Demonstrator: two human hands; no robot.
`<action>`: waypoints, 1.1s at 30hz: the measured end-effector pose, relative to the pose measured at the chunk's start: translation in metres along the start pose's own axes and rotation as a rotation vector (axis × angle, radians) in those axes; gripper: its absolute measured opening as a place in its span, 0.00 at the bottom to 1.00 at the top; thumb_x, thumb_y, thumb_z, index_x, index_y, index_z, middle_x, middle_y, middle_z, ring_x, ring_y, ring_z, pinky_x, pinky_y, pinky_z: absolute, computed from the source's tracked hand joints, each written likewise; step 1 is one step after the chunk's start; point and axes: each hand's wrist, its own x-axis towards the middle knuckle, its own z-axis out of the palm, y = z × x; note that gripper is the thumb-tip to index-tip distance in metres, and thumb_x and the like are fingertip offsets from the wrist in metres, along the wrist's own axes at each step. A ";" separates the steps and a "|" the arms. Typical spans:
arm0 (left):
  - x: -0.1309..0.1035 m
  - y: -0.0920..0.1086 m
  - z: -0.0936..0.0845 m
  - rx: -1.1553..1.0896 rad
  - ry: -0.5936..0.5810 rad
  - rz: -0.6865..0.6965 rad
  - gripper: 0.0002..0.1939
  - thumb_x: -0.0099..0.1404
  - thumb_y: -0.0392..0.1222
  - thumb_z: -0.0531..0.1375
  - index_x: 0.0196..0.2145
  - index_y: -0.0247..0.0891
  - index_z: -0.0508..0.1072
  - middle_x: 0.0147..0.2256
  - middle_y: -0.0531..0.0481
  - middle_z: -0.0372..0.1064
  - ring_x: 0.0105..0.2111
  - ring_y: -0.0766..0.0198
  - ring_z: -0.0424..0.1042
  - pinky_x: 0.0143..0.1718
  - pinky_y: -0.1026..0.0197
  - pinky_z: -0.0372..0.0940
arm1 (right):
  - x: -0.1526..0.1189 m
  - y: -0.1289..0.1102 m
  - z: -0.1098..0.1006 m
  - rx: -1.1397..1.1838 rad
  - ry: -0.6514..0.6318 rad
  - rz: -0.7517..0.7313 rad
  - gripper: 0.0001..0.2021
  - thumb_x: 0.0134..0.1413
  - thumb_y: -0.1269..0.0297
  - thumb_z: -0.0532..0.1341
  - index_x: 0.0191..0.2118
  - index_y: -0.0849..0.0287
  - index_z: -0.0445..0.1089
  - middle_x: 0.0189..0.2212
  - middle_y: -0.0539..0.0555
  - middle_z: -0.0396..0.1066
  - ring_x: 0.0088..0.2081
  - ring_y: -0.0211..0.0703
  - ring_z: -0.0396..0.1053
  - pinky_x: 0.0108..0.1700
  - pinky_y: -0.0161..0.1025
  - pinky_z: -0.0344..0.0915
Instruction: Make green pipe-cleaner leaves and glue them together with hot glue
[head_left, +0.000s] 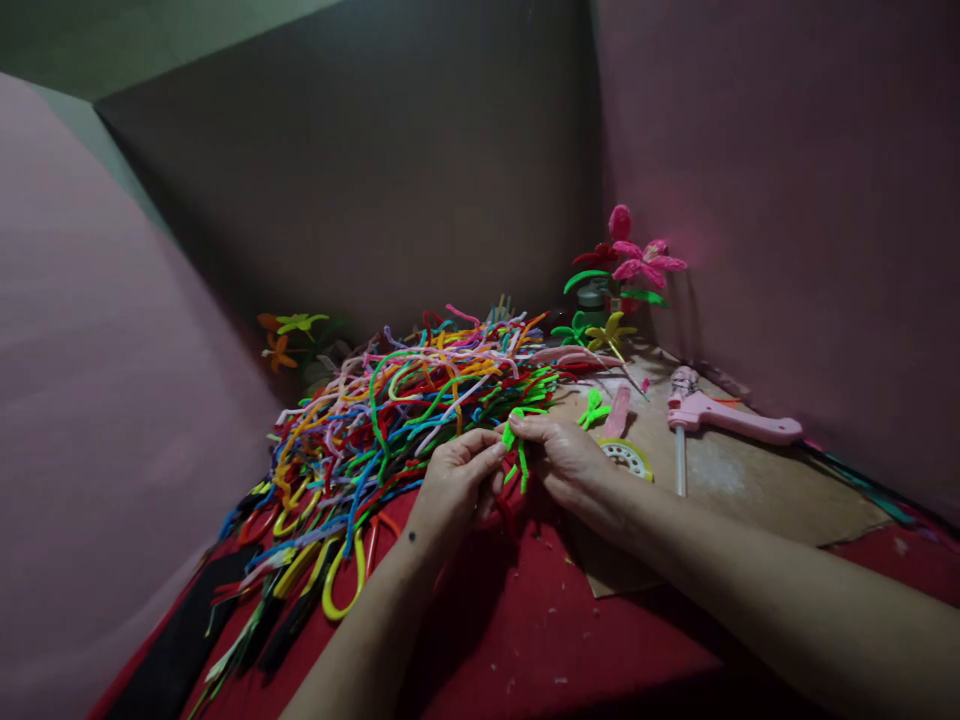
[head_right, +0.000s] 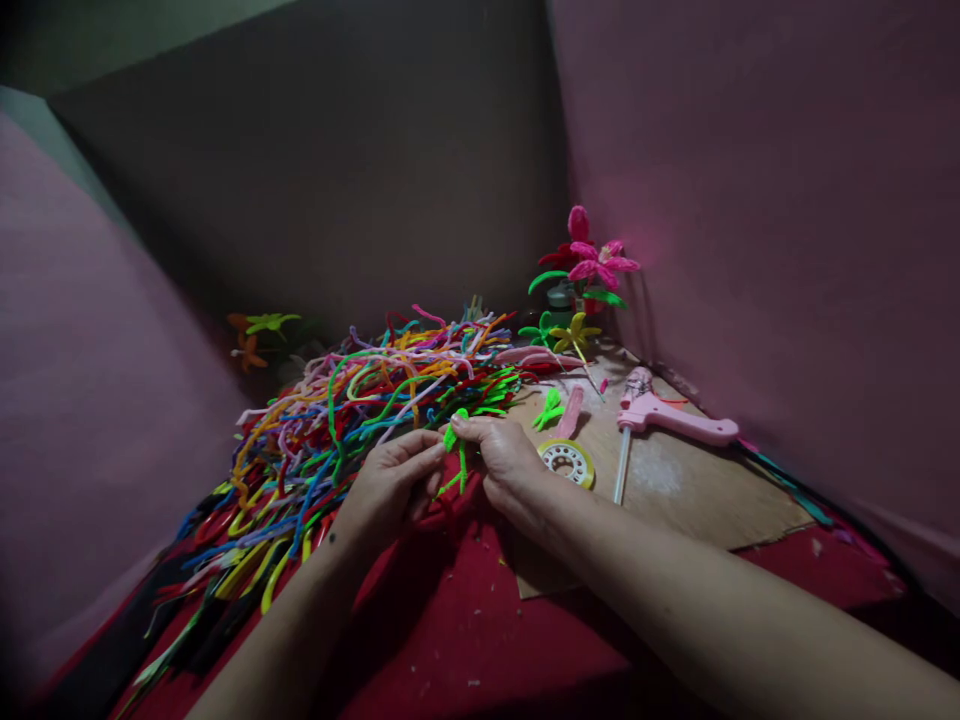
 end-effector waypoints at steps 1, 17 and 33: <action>0.001 0.000 -0.001 -0.017 -0.004 -0.001 0.10 0.57 0.45 0.56 0.31 0.35 0.66 0.15 0.58 0.60 0.08 0.77 0.52 0.08 0.73 0.44 | 0.000 0.001 -0.001 -0.030 -0.021 -0.005 0.06 0.38 0.72 0.63 0.18 0.64 0.66 0.13 0.48 0.64 0.17 0.33 0.61 0.21 0.30 0.58; 0.004 0.001 -0.015 0.035 0.107 0.041 0.10 0.55 0.45 0.57 0.26 0.35 0.64 0.13 0.54 0.64 0.09 0.72 0.57 0.08 0.71 0.50 | -0.006 -0.002 -0.006 -0.395 -0.219 0.077 0.08 0.31 0.74 0.66 0.24 0.66 0.69 0.22 0.54 0.71 0.22 0.36 0.68 0.26 0.35 0.66; 0.000 -0.001 0.000 0.100 0.144 0.066 0.05 0.54 0.38 0.56 0.25 0.35 0.63 0.12 0.58 0.63 0.07 0.74 0.55 0.09 0.72 0.48 | 0.002 -0.001 -0.008 -0.277 -0.091 -0.226 0.13 0.30 0.66 0.69 0.23 0.63 0.66 0.17 0.46 0.66 0.19 0.32 0.63 0.25 0.33 0.60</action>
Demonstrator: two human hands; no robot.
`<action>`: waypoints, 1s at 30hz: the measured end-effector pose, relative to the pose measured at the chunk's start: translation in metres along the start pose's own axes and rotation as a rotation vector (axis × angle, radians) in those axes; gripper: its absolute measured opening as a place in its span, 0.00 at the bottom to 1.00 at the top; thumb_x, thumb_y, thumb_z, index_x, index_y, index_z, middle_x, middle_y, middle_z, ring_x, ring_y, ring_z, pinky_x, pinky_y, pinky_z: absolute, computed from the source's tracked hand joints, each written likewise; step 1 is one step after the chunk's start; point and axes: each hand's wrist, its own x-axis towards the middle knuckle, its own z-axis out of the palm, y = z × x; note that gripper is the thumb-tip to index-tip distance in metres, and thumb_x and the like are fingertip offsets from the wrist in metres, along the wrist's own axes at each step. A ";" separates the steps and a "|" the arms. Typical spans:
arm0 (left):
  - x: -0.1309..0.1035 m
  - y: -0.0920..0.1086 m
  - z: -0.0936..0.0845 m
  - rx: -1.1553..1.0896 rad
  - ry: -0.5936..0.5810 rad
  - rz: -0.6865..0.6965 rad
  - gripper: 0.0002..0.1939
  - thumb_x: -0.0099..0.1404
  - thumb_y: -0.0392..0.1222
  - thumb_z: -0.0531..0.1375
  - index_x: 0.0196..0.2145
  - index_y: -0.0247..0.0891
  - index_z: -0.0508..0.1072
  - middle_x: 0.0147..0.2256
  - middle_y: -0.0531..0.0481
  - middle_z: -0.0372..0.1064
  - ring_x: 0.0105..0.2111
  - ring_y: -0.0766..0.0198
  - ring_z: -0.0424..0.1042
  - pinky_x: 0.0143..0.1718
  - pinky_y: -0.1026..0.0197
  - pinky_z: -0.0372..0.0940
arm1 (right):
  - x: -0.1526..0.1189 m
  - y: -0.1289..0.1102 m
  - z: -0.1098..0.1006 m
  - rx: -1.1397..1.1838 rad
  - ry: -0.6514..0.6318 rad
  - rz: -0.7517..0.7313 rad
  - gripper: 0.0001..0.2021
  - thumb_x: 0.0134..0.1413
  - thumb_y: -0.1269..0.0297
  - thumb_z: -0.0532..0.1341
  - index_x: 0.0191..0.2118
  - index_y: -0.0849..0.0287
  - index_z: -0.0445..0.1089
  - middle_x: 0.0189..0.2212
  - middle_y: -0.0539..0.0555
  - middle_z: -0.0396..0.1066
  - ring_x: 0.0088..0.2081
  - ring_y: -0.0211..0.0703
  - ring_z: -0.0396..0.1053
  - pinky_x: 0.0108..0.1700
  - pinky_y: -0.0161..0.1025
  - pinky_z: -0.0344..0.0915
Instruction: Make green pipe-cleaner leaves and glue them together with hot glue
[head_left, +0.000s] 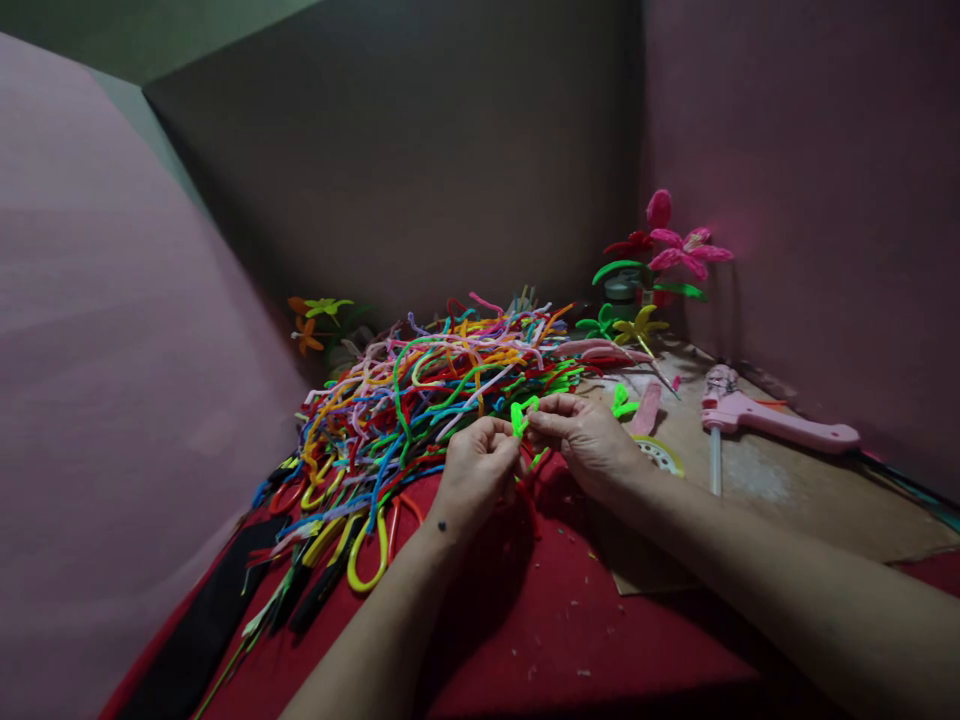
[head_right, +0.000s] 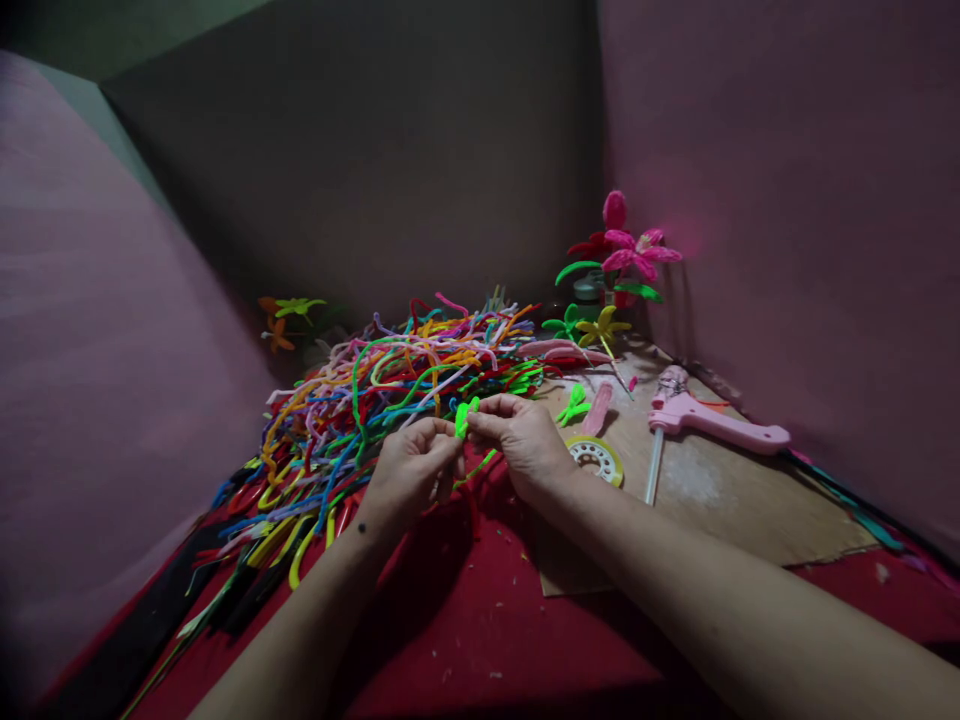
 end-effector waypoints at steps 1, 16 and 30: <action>0.000 0.000 0.000 0.001 -0.001 0.002 0.05 0.54 0.38 0.56 0.25 0.35 0.63 0.12 0.58 0.63 0.07 0.74 0.55 0.09 0.72 0.48 | 0.000 0.001 -0.001 -0.026 -0.001 -0.020 0.12 0.30 0.66 0.69 0.23 0.63 0.66 0.17 0.46 0.66 0.19 0.32 0.63 0.26 0.33 0.60; -0.003 0.002 0.003 -0.018 0.008 0.008 0.07 0.55 0.41 0.57 0.30 0.35 0.64 0.15 0.57 0.66 0.08 0.72 0.60 0.08 0.72 0.51 | -0.004 0.004 -0.001 -0.106 -0.057 0.089 0.12 0.32 0.63 0.68 0.20 0.64 0.67 0.15 0.48 0.64 0.18 0.32 0.60 0.23 0.32 0.56; -0.004 0.006 0.002 -0.036 0.014 0.011 0.10 0.54 0.42 0.57 0.32 0.34 0.65 0.17 0.56 0.65 0.10 0.71 0.63 0.09 0.72 0.52 | -0.010 -0.004 0.005 -0.125 -0.108 0.066 0.10 0.39 0.63 0.65 0.22 0.64 0.66 0.15 0.51 0.67 0.18 0.35 0.65 0.23 0.33 0.59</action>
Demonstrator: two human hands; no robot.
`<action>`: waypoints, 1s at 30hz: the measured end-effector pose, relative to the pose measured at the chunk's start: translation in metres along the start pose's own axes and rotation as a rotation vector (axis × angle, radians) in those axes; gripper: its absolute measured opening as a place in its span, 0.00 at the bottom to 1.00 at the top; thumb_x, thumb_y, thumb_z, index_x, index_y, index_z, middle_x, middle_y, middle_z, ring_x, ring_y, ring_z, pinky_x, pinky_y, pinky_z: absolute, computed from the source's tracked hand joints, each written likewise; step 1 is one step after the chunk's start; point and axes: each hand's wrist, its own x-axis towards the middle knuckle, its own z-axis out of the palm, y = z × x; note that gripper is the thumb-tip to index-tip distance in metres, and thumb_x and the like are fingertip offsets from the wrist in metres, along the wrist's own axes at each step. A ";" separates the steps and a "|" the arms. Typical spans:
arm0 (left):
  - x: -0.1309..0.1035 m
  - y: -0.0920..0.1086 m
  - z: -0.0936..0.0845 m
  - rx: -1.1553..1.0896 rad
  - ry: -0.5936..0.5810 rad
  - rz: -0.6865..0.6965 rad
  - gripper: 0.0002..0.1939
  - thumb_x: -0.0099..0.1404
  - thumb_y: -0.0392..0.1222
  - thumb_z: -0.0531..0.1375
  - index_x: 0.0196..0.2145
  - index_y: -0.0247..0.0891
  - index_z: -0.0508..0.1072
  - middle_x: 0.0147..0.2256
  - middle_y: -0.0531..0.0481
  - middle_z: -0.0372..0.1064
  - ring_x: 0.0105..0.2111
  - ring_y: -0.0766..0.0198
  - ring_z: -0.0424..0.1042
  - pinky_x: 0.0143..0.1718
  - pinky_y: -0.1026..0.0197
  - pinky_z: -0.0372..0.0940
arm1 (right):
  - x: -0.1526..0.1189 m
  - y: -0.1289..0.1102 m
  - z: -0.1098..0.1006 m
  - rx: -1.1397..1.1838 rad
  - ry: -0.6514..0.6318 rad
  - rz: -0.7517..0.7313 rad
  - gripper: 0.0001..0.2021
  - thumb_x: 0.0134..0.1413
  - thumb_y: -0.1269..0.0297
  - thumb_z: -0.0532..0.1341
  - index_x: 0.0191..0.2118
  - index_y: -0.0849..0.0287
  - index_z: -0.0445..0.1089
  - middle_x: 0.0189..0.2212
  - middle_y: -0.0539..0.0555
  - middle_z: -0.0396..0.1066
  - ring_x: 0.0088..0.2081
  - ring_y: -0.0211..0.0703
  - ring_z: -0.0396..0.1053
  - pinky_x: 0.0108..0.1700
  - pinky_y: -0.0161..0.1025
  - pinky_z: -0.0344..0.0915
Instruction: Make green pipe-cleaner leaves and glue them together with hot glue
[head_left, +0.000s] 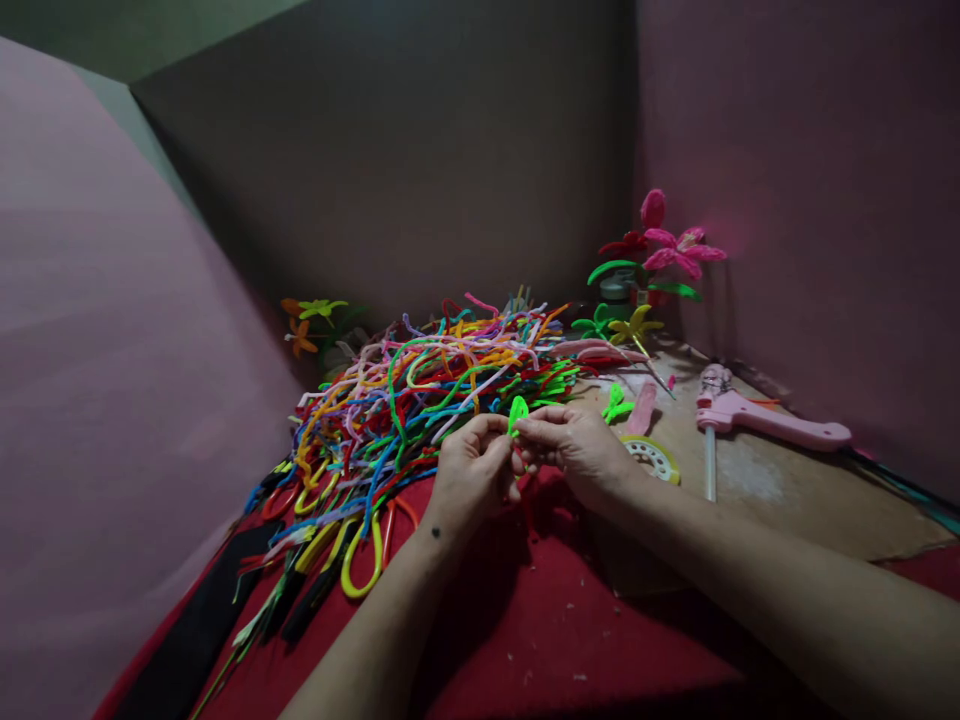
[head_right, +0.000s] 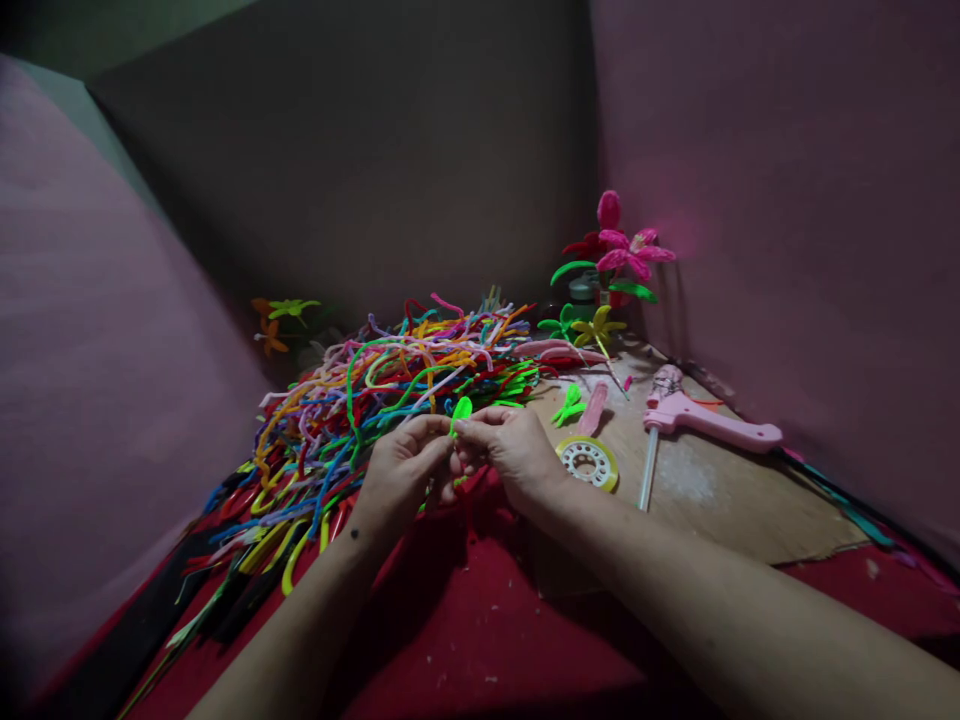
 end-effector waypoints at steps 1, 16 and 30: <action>0.000 0.000 0.000 -0.011 0.004 -0.004 0.10 0.54 0.43 0.57 0.32 0.35 0.64 0.17 0.56 0.65 0.10 0.71 0.62 0.09 0.72 0.52 | 0.001 0.000 0.000 0.033 0.012 0.035 0.10 0.38 0.64 0.66 0.22 0.64 0.66 0.16 0.51 0.67 0.18 0.35 0.65 0.23 0.33 0.60; -0.003 0.001 0.001 -0.089 -0.064 0.032 0.09 0.56 0.41 0.56 0.34 0.36 0.62 0.17 0.57 0.65 0.10 0.69 0.63 0.08 0.71 0.54 | 0.008 0.004 -0.006 0.232 -0.050 0.235 0.09 0.38 0.71 0.65 0.20 0.63 0.62 0.14 0.50 0.66 0.16 0.34 0.64 0.18 0.30 0.56; 0.002 0.003 -0.006 -0.138 -0.130 -0.018 0.16 0.56 0.45 0.57 0.41 0.36 0.63 0.16 0.56 0.65 0.10 0.66 0.64 0.09 0.67 0.59 | 0.008 0.001 -0.007 0.202 -0.097 0.154 0.11 0.32 0.68 0.68 0.21 0.64 0.64 0.16 0.47 0.64 0.20 0.35 0.64 0.28 0.35 0.59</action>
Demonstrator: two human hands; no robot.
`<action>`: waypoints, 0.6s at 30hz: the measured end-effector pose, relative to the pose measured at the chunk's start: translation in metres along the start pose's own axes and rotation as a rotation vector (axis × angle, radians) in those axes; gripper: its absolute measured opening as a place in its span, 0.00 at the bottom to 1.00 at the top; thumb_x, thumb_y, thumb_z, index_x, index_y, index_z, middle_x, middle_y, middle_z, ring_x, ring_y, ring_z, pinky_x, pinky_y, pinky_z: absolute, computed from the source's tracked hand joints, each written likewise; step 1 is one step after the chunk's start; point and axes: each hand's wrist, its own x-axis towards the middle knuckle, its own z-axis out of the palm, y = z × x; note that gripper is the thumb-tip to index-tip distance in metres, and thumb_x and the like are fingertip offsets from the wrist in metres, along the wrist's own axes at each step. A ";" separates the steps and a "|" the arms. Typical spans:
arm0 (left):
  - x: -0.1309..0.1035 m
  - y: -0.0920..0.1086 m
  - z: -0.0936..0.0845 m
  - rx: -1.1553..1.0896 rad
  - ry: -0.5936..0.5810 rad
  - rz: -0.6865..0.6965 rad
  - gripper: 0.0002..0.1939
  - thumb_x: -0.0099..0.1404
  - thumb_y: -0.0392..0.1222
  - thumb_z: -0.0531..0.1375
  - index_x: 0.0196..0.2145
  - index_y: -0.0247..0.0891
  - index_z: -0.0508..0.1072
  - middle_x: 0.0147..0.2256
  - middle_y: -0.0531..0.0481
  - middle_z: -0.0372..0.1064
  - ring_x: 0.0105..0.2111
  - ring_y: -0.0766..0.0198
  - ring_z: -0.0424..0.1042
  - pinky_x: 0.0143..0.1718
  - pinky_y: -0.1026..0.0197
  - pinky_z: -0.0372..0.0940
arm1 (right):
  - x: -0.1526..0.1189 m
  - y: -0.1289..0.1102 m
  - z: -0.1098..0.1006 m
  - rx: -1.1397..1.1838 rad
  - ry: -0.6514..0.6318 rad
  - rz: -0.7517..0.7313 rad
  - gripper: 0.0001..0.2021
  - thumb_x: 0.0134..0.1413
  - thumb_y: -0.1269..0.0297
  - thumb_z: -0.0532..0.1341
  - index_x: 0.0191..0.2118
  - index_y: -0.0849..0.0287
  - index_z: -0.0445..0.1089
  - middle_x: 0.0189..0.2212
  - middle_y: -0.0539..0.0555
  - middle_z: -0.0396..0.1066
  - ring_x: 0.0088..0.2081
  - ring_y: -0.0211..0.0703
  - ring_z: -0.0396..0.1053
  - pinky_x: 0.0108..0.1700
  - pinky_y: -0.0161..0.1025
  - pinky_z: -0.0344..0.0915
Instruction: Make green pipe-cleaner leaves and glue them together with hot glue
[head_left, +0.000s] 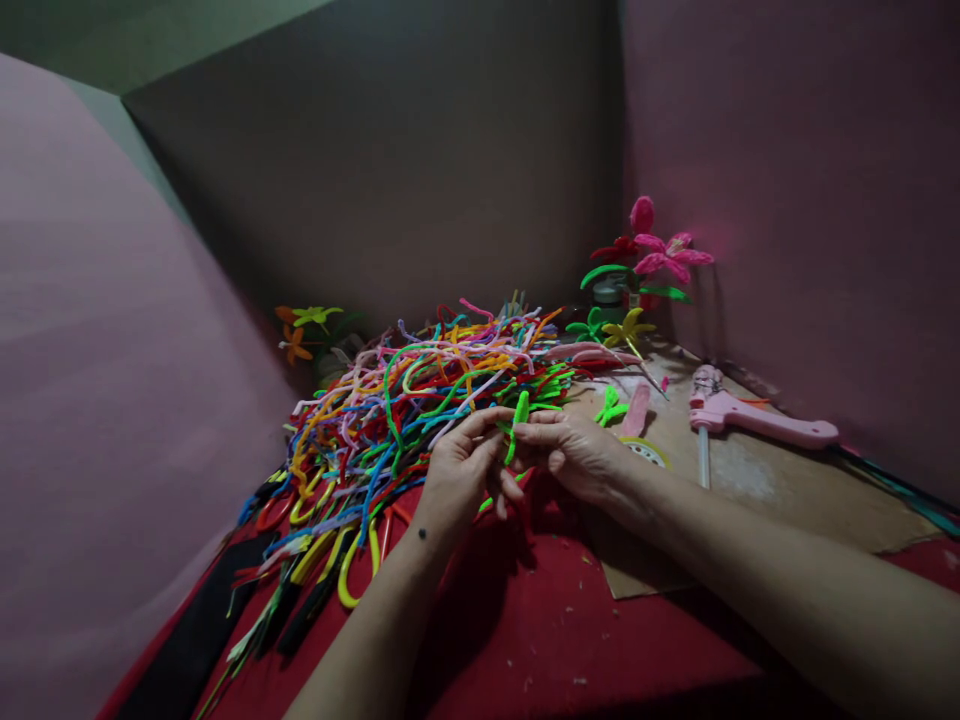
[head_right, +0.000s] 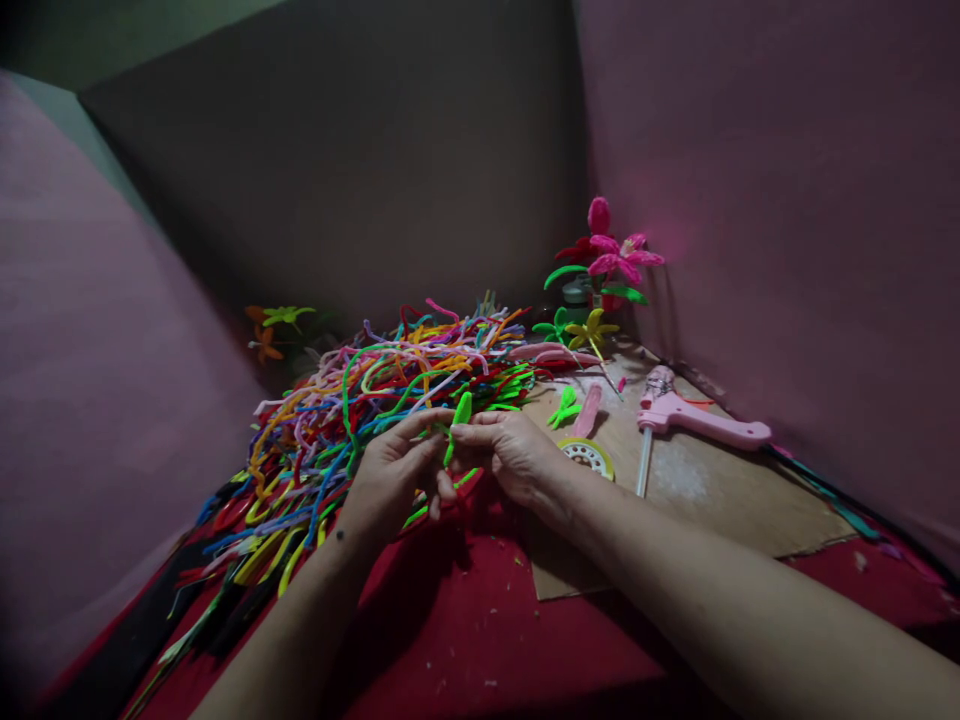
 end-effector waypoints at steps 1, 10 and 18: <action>0.000 0.001 0.000 0.034 0.021 -0.009 0.15 0.56 0.45 0.57 0.39 0.36 0.64 0.15 0.57 0.64 0.10 0.67 0.64 0.09 0.68 0.58 | 0.000 0.001 -0.001 -0.010 0.022 -0.012 0.11 0.32 0.68 0.68 0.20 0.64 0.64 0.17 0.47 0.64 0.21 0.35 0.64 0.29 0.36 0.59; 0.000 -0.010 -0.003 0.587 0.239 0.211 0.07 0.57 0.41 0.54 0.23 0.37 0.64 0.16 0.55 0.63 0.15 0.69 0.63 0.17 0.67 0.57 | -0.004 0.002 0.006 -0.380 0.169 -0.191 0.13 0.37 0.62 0.64 0.16 0.63 0.60 0.13 0.44 0.57 0.18 0.30 0.53 0.24 0.33 0.49; -0.001 -0.015 -0.003 0.896 0.278 0.425 0.09 0.59 0.40 0.54 0.23 0.37 0.67 0.19 0.53 0.64 0.20 0.69 0.63 0.23 0.67 0.56 | -0.002 0.001 0.004 -0.529 0.225 -0.210 0.11 0.37 0.65 0.60 0.15 0.61 0.58 0.11 0.43 0.54 0.17 0.29 0.49 0.22 0.33 0.44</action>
